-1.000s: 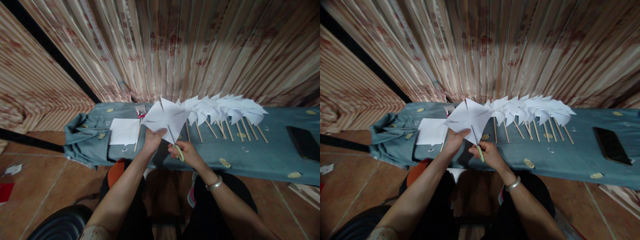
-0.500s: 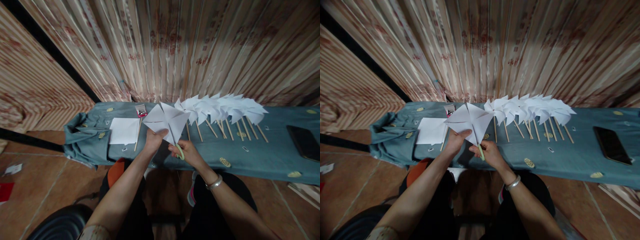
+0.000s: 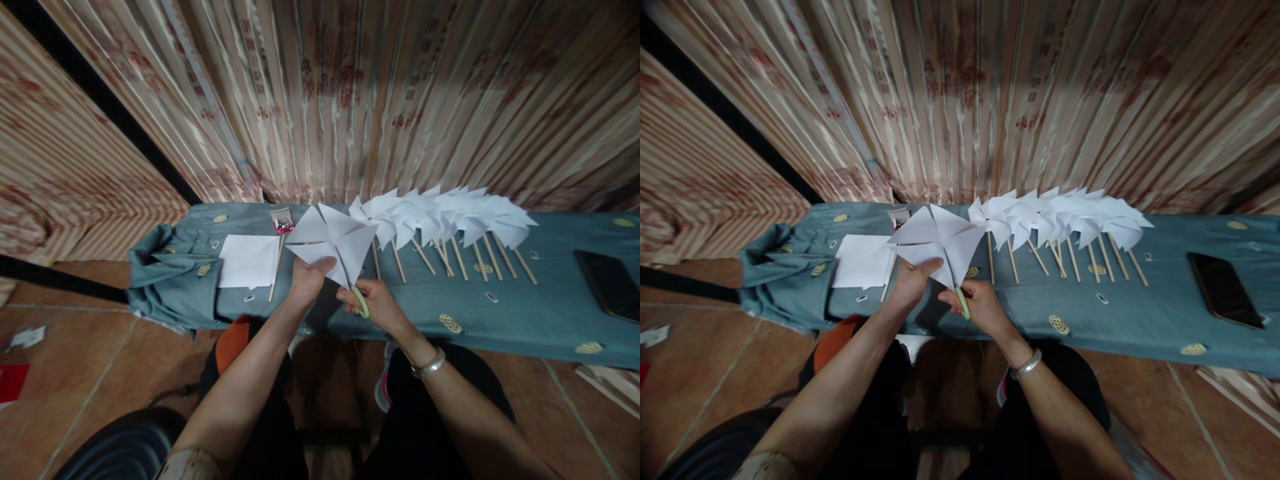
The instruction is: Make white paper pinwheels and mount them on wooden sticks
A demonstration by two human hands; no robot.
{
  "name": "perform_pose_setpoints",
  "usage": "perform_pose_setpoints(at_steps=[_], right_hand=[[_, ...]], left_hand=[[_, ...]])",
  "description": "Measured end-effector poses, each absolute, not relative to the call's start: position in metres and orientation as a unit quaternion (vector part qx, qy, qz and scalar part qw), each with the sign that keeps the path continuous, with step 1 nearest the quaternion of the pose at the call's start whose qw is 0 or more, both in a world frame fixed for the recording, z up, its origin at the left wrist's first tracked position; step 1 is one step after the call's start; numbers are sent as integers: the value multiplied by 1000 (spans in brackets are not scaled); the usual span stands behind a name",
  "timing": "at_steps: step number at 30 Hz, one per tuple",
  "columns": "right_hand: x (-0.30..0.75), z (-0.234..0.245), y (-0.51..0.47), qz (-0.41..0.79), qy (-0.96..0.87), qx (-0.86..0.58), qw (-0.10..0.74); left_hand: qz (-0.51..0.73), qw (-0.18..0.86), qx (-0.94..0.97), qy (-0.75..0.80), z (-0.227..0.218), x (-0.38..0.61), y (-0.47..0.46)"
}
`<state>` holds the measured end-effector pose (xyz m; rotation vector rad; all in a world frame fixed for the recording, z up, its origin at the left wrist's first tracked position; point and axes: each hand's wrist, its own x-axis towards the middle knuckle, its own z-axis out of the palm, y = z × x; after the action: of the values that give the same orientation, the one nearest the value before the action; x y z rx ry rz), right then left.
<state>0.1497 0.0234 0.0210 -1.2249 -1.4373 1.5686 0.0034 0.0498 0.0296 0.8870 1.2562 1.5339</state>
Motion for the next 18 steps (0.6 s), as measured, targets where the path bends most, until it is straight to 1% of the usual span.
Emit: perform_pose_setpoints(at_steps=[10,14,16,18], right_hand=[[148,23,23,627,-531,-465,330],[154,18,18,647,-537,-465,278],[162,14,15,624,-574,-471,244],[173,12,13,551,-639,-490,222]], left_hand=[[627,469,355,510,32,4,49],[628,460,360,514,33,1,51],[634,456,359,511,34,-3,53],[640,450,355,512,32,-9,56]])
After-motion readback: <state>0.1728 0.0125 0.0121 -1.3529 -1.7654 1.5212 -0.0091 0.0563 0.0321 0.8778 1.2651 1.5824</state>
